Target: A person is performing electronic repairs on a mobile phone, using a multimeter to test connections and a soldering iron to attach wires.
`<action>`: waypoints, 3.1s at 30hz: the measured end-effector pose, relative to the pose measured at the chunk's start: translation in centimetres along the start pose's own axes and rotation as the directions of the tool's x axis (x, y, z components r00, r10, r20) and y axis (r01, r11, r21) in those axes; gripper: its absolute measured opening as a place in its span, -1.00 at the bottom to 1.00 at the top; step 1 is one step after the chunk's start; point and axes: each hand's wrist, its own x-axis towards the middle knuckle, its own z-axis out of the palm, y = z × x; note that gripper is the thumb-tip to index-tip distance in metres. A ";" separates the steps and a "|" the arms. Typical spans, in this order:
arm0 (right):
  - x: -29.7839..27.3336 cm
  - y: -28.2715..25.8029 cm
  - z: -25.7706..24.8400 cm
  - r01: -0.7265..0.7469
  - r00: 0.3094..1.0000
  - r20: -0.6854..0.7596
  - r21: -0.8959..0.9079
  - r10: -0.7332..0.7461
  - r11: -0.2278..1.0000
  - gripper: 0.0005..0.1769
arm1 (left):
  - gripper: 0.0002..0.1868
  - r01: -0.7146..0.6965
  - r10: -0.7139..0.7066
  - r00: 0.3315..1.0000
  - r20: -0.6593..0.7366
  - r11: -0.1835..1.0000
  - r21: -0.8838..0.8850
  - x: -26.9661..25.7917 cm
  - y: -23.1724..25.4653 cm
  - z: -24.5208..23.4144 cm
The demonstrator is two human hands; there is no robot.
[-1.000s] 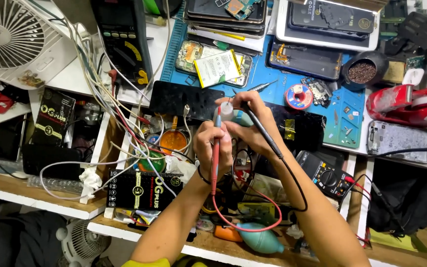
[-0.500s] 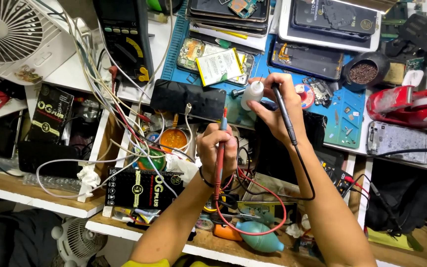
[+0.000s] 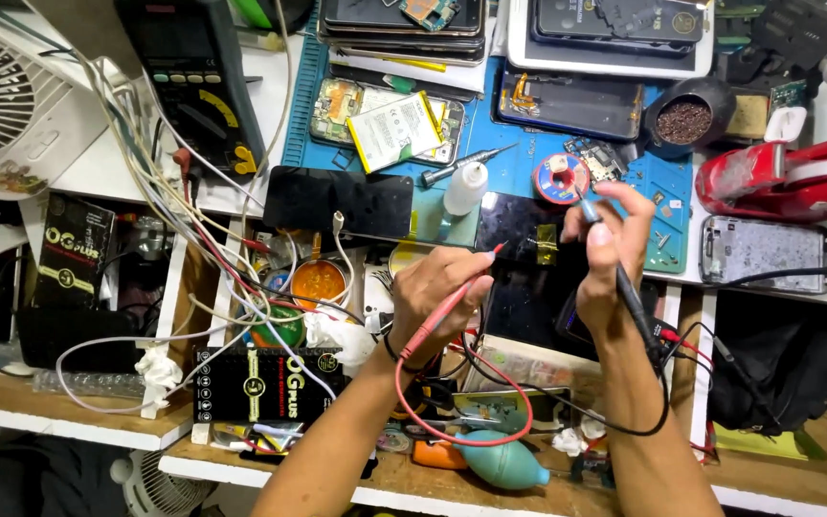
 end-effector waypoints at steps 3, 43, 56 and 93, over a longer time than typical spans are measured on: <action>-2.4 0.6 -1.3 -0.106 0.994 0.000 -0.038 0.106 0.994 -0.68 | -0.82 -0.062 0.058 0.996 0.063 0.996 0.062 0.0 -1.0 0.2; -2.4 1.0 -2.0 0.164 0.965 0.242 -0.250 -0.102 0.954 -0.93 | -0.88 -0.004 0.010 0.995 0.101 0.998 -0.060 -0.7 -2.6 2.6; -2.6 1.2 -2.1 0.151 0.965 0.249 -0.273 -0.082 0.950 -0.93 | -0.88 0.007 -0.002 0.995 0.104 0.999 -0.044 -0.6 -2.4 2.6; -2.3 0.8 -1.9 0.140 0.966 0.249 -0.274 -0.071 0.951 -0.95 | -0.87 0.016 -0.014 0.994 0.104 1.000 -0.015 -0.6 -2.3 2.7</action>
